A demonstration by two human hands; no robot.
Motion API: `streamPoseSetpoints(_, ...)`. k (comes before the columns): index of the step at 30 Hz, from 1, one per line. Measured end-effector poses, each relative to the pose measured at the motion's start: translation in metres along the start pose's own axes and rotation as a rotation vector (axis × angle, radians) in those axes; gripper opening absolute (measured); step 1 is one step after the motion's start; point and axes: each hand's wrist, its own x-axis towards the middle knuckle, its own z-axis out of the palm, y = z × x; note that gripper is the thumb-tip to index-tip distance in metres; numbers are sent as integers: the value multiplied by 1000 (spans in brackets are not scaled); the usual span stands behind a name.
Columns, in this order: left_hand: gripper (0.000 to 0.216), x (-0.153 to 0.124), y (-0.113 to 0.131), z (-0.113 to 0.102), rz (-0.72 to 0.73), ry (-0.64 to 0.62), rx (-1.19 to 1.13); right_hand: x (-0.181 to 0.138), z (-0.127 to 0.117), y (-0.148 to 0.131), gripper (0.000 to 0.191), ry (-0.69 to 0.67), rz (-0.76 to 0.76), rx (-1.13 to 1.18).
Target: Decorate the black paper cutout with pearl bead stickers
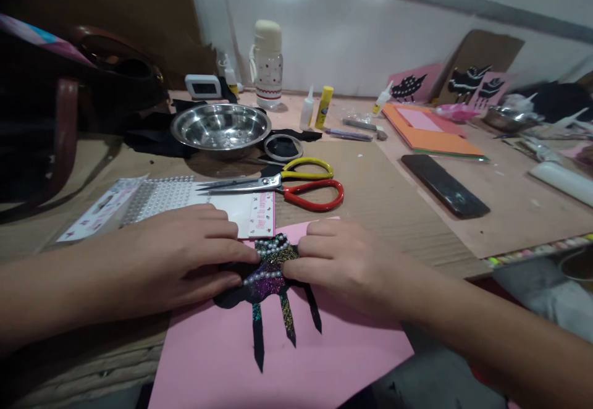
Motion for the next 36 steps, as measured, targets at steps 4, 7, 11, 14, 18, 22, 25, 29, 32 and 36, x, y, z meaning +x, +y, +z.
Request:
streamPoseSetpoints(4,17,0,0,0,-3,-2,-8,2,-2,-3,20,4,4,2)
streamPoseSetpoints(7,17,1,0,0,-6,0,-16,0,-2,-5,21,33,12,8)
streamPoseSetpoints(11,16,0,1,0,-13,-8,-23,-4,0,-3,9,82,55,34)
streamPoseSetpoints(14,16,-1,1,-1,-17,-7,-20,-5,0,-2,9,55,43,60)
streamPoseSetpoints(18,16,-1,0,0,-13,-7,-21,-5,0,-4,10,37,27,57)
streamPoseSetpoints(22,16,-1,-1,1,-11,-7,-20,-5,1,-6,12,30,23,41)
streamPoseSetpoints(25,16,0,-1,1,-13,-5,-15,-5,2,-6,12,20,16,21)
streamPoseSetpoints(29,17,-1,0,2,-13,-7,-14,-6,2,-4,11,17,9,8)
streamPoseSetpoints(32,17,-1,-1,2,-13,-9,-16,-6,2,-4,11,9,9,-2)
streamPoseSetpoints(36,18,0,-2,3,-13,-11,-24,-5,1,-6,9,10,13,8)
